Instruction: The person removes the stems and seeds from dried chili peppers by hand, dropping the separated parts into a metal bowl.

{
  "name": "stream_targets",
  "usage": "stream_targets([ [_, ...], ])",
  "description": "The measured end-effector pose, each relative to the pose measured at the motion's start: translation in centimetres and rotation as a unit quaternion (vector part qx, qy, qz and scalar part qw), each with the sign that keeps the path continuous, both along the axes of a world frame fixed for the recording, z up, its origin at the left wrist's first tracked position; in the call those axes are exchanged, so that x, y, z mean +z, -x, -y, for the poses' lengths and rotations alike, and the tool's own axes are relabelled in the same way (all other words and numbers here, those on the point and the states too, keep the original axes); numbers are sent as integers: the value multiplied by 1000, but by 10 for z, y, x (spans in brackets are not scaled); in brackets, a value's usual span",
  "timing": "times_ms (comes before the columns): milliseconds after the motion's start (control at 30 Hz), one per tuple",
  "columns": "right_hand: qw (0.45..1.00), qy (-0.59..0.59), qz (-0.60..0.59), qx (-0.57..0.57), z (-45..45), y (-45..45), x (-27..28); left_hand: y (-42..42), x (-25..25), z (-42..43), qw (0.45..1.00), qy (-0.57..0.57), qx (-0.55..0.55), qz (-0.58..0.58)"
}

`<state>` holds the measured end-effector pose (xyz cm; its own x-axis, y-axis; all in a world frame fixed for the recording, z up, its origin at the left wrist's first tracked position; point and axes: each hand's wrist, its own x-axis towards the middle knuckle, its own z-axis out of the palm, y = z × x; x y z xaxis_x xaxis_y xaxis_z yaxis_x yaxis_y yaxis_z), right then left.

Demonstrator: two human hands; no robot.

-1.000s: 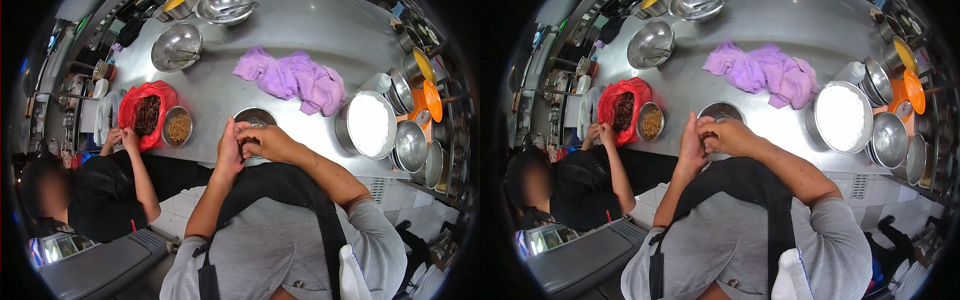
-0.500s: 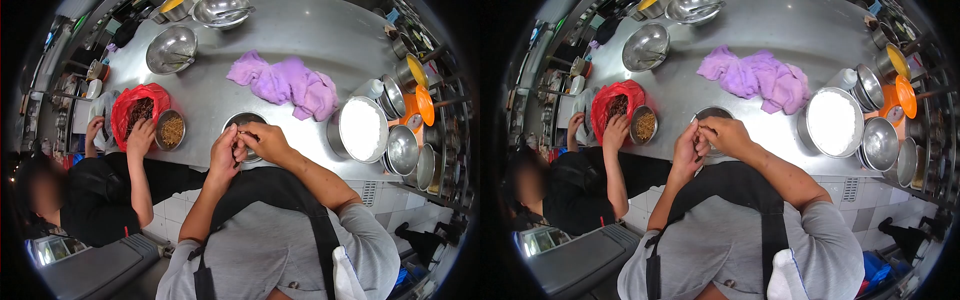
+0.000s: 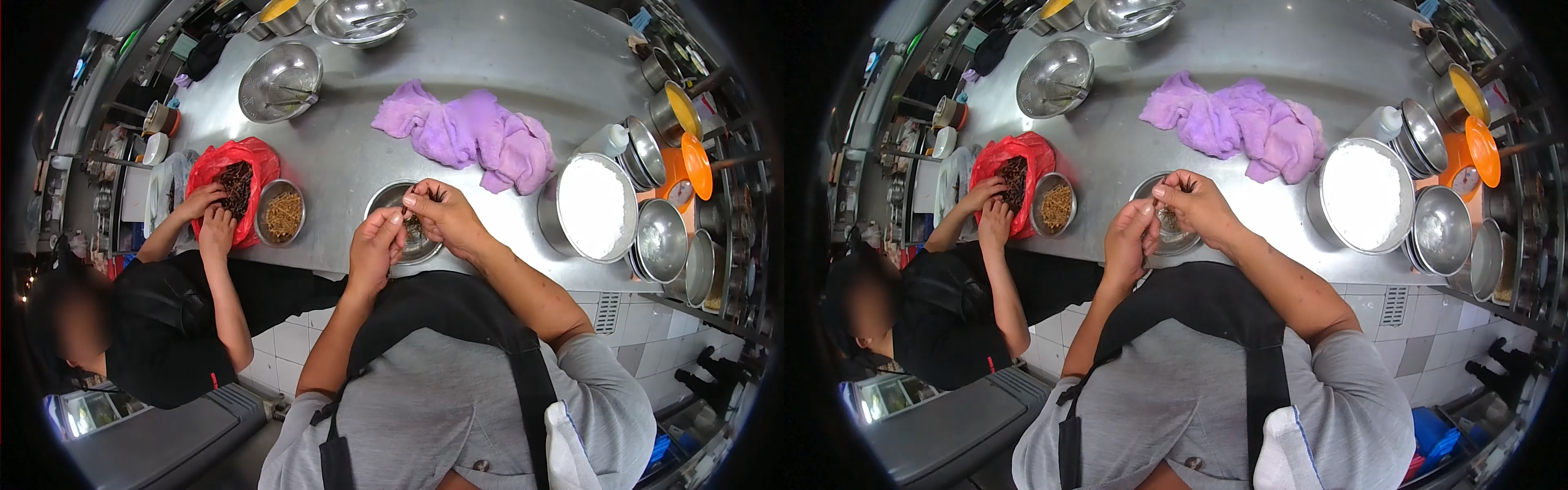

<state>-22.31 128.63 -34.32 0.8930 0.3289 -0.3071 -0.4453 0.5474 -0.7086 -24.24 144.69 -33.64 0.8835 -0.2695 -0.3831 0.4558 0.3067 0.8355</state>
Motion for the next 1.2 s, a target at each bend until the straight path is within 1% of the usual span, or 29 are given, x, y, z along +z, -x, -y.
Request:
stream_targets([
  [33,1000,-12,-10,-18,0,0,1,1,0,0,998,-48,-18,44],
  [167,999,34,25,-33,-5,3,-2,4,0,4,995,-74,-5,70],
  [200,949,224,209,-80,-10,7,-4,3,-3,3,992,-102,-5,72],
  [233,828,397,378,-121,-13,10,-6,2,-6,2,989,-130,-6,74],
  [267,828,397,377,-121,-13,13,-8,1,-11,2,989,-130,-6,74],
  [333,693,440,565,-83,-12,17,0,0,-17,4,977,-192,17,93],
  [367,704,410,568,-116,-15,16,-2,1,-19,3,977,-192,17,93],
  [400,703,410,569,-117,-14,15,0,1,-17,1,977,-204,-2,62],
  [433,885,267,369,-93,-10,14,3,1,-16,0,975,-217,-21,29],
  [467,984,98,134,-60,-6,13,4,0,-14,-2,975,-218,-20,29],
  [500,989,-135,45,-38,5,5,4,-2,-8,-3,977,-213,-31,-5],
  [533,973,-217,-1,-80,8,3,4,-3,-4,-4,977,-207,-43,-40],
  [567,971,-224,-14,-85,12,0,5,-4,-5,-7,976,-207,-43,-41],
  [600,968,-231,-26,-91,16,-1,5,-4,-7,-9,989,-131,-27,-60],
  [633,968,-231,-26,-91,17,-1,4,-5,-8,-10,995,-54,-10,-78],
  [667,987,-151,-23,-55,17,0,3,-7,-9,-10,995,-54,-10,-78],
  [700,997,-71,-19,-17,16,1,1,-9,-8,-8,997,-11,-4,-76],
  [733,997,-73,-19,-16,12,2,0,-12,-6,-7,997,31,4,-72],
  [767,997,51,61,20,5,4,0,-13,-3,-5,997,29,6,-71],
  [800,974,173,140,54,-3,7,-3,-15,0,-2,997,22,27,-67],
  [833,984,51,152,84,-12,9,-11,-16,2,1,997,15,47,-63],
  [867,983,49,153,85,-13,11,-16,-17,3,2,997,14,48,-63],
  [900,962,162,196,101,-13,12,-9,-18,4,3,997,-2,48,-53],
  [933,925,272,237,115,-12,13,-3,-19,5,4,998,-18,48,-44],
  [967,913,299,253,116,-11,13,3,-19,6,5,998,-18,48,-43],
  [1033,907,318,250,115,-10,13,16,-18,9,7,997,-56,45,-39],
  [1067,901,338,247,113,-10,13,19,-17,8,7,997,-56,44,-39],
  [1100,901,338,247,112,-10,13,18,-17,7,6,997,-58,31,-39],
  [1200,884,389,240,98,-12,13,7,-14,7,9,997,-63,15,-44],
])
